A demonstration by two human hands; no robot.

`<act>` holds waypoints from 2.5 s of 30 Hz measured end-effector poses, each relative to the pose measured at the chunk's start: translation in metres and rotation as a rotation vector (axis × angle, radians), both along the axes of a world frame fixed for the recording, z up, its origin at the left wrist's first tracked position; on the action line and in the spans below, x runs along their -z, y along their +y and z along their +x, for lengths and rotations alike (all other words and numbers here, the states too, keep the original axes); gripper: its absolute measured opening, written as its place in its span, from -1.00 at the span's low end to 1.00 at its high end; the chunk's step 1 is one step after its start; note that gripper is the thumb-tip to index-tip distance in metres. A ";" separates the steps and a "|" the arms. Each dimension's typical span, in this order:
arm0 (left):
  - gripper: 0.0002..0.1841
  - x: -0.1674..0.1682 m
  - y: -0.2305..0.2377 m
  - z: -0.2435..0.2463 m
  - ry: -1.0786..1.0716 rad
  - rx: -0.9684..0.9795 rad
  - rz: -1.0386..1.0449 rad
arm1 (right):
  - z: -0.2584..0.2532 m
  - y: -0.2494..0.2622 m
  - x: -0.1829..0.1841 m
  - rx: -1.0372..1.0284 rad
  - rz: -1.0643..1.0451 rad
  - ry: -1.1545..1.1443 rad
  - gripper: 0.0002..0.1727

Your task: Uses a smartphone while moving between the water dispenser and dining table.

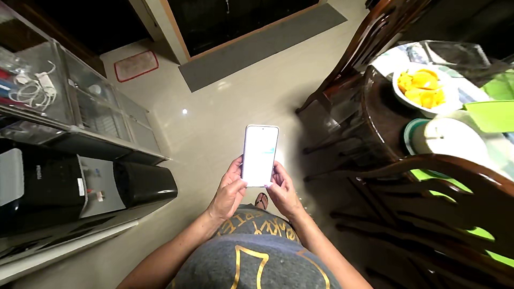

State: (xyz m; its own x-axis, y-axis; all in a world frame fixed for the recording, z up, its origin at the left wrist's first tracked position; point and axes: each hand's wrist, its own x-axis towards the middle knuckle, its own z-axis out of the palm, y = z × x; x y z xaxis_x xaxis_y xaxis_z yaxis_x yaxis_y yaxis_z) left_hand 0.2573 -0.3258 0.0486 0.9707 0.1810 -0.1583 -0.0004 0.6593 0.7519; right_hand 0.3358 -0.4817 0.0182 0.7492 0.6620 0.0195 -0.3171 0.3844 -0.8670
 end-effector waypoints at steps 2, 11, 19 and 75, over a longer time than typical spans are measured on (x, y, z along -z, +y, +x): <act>-0.31 0.001 0.000 0.000 -0.006 0.002 -0.006 | -0.001 0.000 0.000 0.002 0.001 0.002 -0.37; -0.40 0.001 -0.001 0.000 -0.003 -0.014 0.012 | -0.002 -0.003 -0.002 -0.001 -0.009 -0.074 -0.29; -0.37 -0.001 -0.002 -0.001 0.018 -0.030 0.018 | -0.003 -0.002 -0.005 0.011 -0.089 -0.102 -0.28; -0.34 0.002 -0.007 -0.002 0.031 -0.044 0.087 | -0.009 -0.004 -0.012 0.010 -0.160 -0.169 -0.23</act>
State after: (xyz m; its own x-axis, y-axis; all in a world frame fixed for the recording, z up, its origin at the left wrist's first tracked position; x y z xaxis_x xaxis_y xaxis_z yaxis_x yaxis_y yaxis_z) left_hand 0.2557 -0.3329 0.0464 0.9563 0.2376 -0.1704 -0.0032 0.5914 0.8064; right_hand 0.3268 -0.4860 0.0299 0.7505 0.6596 0.0411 -0.1588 0.2403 -0.9576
